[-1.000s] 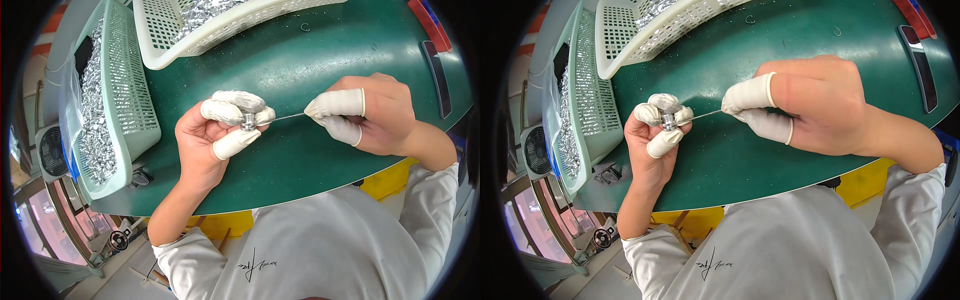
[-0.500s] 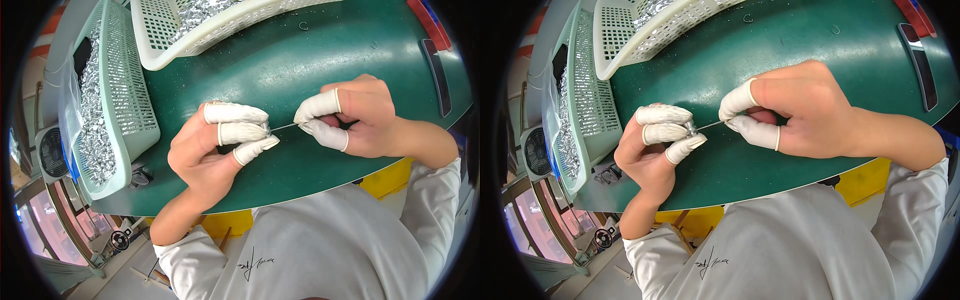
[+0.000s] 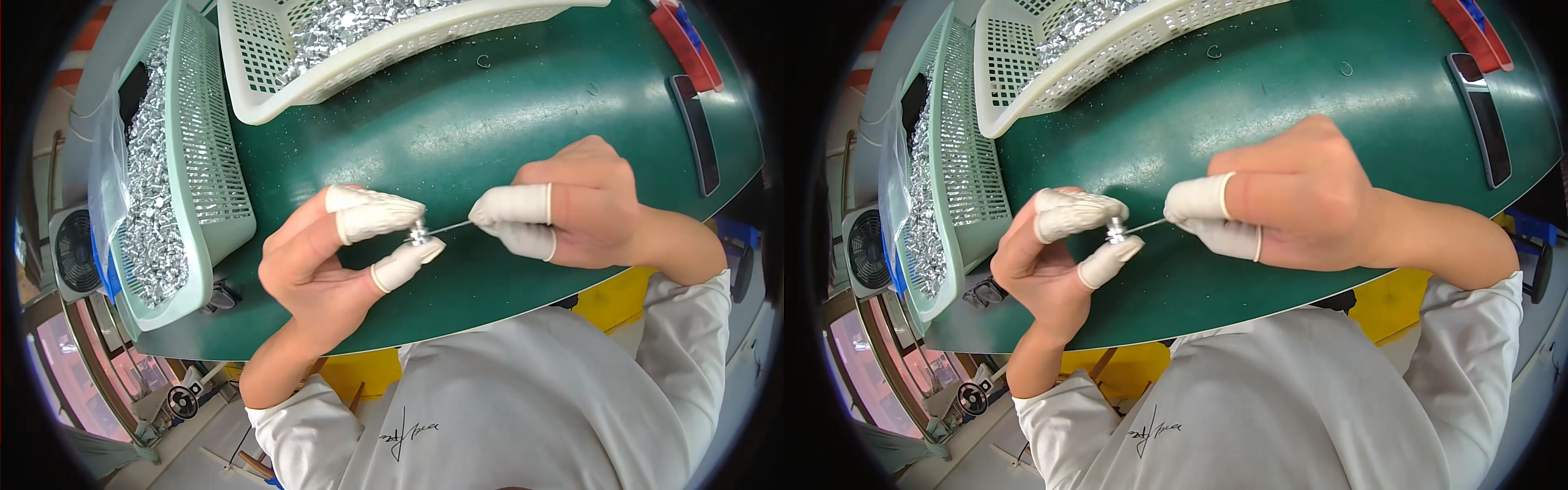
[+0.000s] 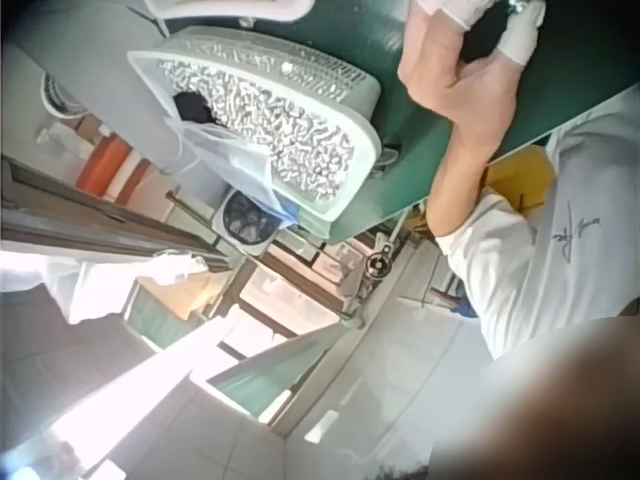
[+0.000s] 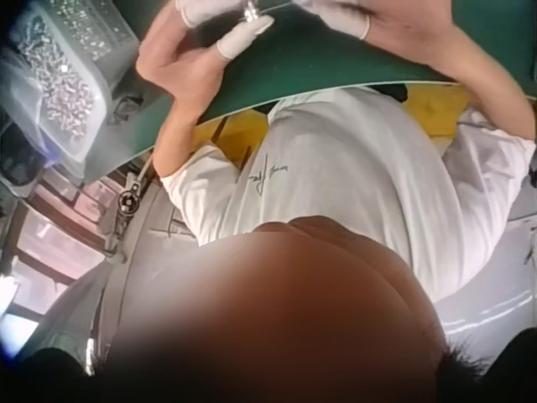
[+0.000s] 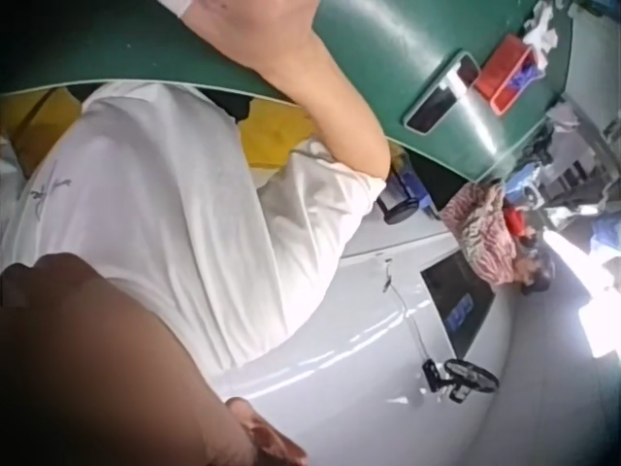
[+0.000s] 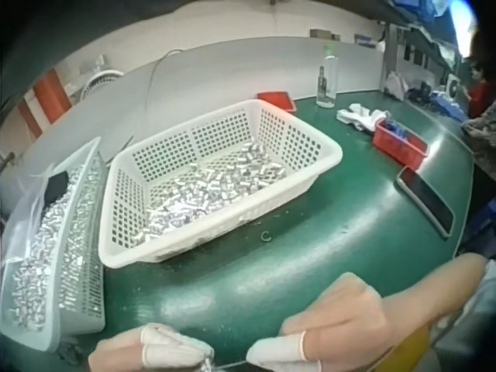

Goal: The recorder is inspecting small metal screws by threading them onto a thin metal rod at a workstation.

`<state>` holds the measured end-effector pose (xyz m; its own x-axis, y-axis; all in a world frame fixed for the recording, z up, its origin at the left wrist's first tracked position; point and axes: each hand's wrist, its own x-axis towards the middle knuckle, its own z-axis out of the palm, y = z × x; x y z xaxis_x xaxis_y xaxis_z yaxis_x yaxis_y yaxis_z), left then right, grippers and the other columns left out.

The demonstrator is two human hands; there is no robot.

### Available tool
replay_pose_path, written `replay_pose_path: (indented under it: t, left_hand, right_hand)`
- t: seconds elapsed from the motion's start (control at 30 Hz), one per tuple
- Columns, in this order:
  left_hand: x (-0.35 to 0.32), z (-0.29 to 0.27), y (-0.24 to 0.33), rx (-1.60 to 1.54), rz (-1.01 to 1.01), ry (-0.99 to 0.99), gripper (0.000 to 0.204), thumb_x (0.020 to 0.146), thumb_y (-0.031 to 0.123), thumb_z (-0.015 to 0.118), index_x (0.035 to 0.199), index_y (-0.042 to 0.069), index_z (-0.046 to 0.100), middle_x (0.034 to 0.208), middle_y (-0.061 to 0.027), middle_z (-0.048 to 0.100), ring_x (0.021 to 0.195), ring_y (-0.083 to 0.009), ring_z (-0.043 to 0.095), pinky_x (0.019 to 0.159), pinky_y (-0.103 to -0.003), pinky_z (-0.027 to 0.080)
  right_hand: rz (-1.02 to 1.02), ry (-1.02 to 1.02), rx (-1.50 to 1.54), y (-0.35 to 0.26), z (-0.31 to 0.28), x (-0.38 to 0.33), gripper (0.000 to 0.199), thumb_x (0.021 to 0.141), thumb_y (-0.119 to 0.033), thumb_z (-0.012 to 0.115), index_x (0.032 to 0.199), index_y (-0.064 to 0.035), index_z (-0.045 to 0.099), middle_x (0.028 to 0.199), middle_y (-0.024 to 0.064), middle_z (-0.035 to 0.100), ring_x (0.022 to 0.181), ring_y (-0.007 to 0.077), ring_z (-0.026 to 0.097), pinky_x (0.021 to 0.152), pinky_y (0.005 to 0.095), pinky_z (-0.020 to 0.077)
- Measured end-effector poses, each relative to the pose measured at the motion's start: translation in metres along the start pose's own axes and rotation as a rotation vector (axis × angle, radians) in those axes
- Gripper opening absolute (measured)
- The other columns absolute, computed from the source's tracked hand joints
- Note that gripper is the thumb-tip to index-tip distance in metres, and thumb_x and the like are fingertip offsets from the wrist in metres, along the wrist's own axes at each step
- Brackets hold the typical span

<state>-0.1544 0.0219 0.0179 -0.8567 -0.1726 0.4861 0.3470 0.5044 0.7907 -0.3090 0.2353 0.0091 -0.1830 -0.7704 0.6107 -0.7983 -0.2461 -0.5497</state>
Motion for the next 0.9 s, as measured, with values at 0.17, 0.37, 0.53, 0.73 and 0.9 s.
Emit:
replay_pose_path:
  t: [0.17,0.37,0.53,0.73,0.9]
  left_hand:
    - [-0.005,0.011,-0.001,0.016,0.092,-0.155,0.032,0.066,0.001,0.092,0.093,-0.004,0.076,0.083,-0.0116,0.075,0.072,-0.0223,0.070,0.074,-0.035,0.052]
    - [0.000,0.006,-0.001,0.064,0.080,-0.119,0.028,0.068,-0.001,0.090,0.091,-0.005,0.076,0.085,-0.0123,0.077,0.070,-0.0219,0.068,0.072,-0.034,0.052]
    - [-0.002,0.014,-0.006,0.017,0.083,-0.174,0.028,0.070,-0.002,0.090,0.094,-0.005,0.076,0.084,-0.0117,0.076,0.072,-0.0214,0.068,0.069,-0.032,0.053]
    - [0.000,0.018,0.002,-0.087,-0.210,-0.150,0.033,0.072,-0.006,0.089,0.102,-0.008,0.074,0.092,-0.0116,0.074,0.083,-0.0188,0.069,0.078,-0.031,0.056]
    - [-0.007,0.011,0.000,-0.139,-0.254,-0.114,0.030,0.075,-0.013,0.081,0.104,-0.008,0.073,0.098,-0.0116,0.074,0.087,-0.0187,0.069,0.081,-0.030,0.056]
  right_hand:
    - [-0.034,0.005,0.021,-0.004,0.013,-0.004,0.026,0.076,0.000,0.082,0.101,-0.0044,0.077,0.066,0.0023,0.063,0.046,0.0156,0.056,0.039,0.0285,0.0390]
    - [-0.028,0.012,-0.058,0.002,0.002,-0.004,0.028,0.073,0.000,0.083,0.100,-0.0065,0.078,0.067,0.0016,0.063,0.048,0.0160,0.056,0.040,0.0290,0.0386]
    - [0.028,-0.005,-0.017,0.001,0.010,-0.006,0.028,0.072,0.000,0.082,0.098,-0.0074,0.078,0.070,0.0030,0.065,0.051,0.0182,0.059,0.044,0.0312,0.0416]
    - [0.119,0.086,0.013,0.008,0.009,-0.002,0.027,0.071,-0.002,0.083,0.097,-0.0093,0.079,0.068,0.0016,0.059,0.055,0.0196,0.056,0.045,0.0337,0.0394]
    - [0.079,-0.018,0.031,0.007,-0.002,0.001,0.029,0.074,0.008,0.078,0.101,-0.0039,0.076,0.072,0.0066,0.069,0.056,0.0197,0.064,0.048,0.0305,0.0459]
